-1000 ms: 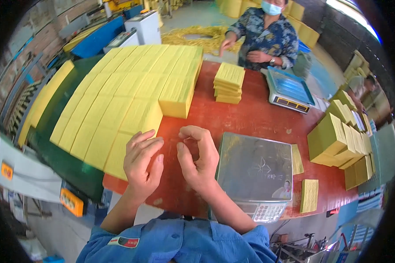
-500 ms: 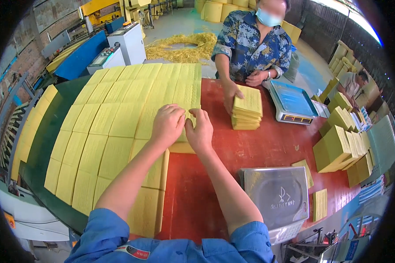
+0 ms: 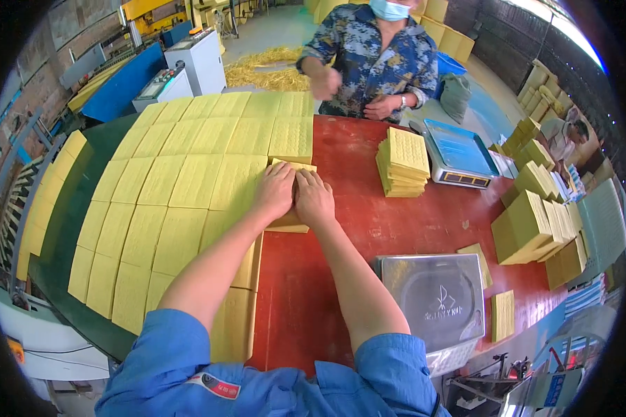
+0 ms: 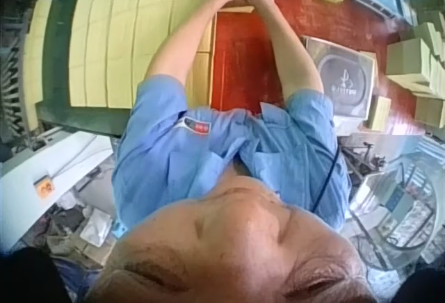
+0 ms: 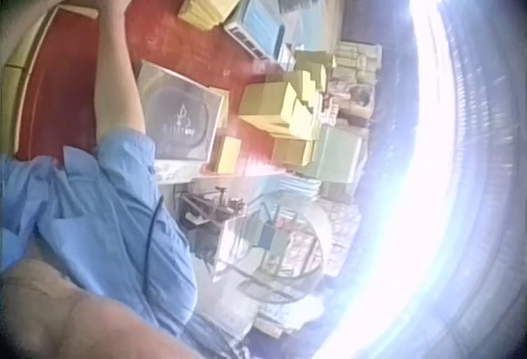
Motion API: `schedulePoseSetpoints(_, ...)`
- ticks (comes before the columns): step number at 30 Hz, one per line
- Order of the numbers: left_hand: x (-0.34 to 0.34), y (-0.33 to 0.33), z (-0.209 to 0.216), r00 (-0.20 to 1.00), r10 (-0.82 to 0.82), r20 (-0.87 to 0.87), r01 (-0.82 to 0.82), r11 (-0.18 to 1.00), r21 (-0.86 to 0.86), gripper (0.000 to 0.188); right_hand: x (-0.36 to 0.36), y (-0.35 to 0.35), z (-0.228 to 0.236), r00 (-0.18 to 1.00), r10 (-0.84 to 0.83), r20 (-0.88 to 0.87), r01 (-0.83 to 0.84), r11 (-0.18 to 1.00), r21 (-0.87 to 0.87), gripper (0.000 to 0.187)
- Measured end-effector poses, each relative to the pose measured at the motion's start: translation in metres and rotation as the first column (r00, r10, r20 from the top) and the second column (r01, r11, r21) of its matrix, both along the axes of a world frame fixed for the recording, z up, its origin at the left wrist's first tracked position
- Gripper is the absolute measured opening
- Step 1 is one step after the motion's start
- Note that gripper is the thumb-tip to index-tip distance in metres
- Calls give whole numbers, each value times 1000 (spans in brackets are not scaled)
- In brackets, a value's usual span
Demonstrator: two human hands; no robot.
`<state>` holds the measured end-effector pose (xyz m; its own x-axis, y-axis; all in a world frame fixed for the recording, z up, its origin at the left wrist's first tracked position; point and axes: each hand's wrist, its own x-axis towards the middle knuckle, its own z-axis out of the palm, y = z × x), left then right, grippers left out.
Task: Weigh stacks of paper on a scale and stack them on a conveyor and work surface.
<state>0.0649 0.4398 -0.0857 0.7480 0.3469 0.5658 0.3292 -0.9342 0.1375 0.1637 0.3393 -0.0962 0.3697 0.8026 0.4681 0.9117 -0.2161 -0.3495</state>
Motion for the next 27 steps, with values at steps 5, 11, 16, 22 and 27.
schedulePoseSetpoints(5,-1,10,-10,995,-12,-95,2,995,-104,34,-6,-6,26,996,-23,-88,-4,955,-295,42)
schedulePoseSetpoints(11,7,1,-8,995,18,-96,-28,994,-110,36,28,13,15,969,-119,-219,73,975,-208,41)
schedulePoseSetpoints(16,4,-3,2,995,24,-95,-35,993,-111,35,22,25,7,921,-142,-361,120,989,-83,44)
schedulePoseSetpoints(22,-13,-35,1,984,-54,-170,16,977,-214,36,5,-11,-6,940,-139,-311,137,990,-31,42)
schedulePoseSetpoints(27,-37,-65,3,984,-72,-164,43,983,-176,38,-22,-46,0,930,-163,-328,156,987,-49,41)
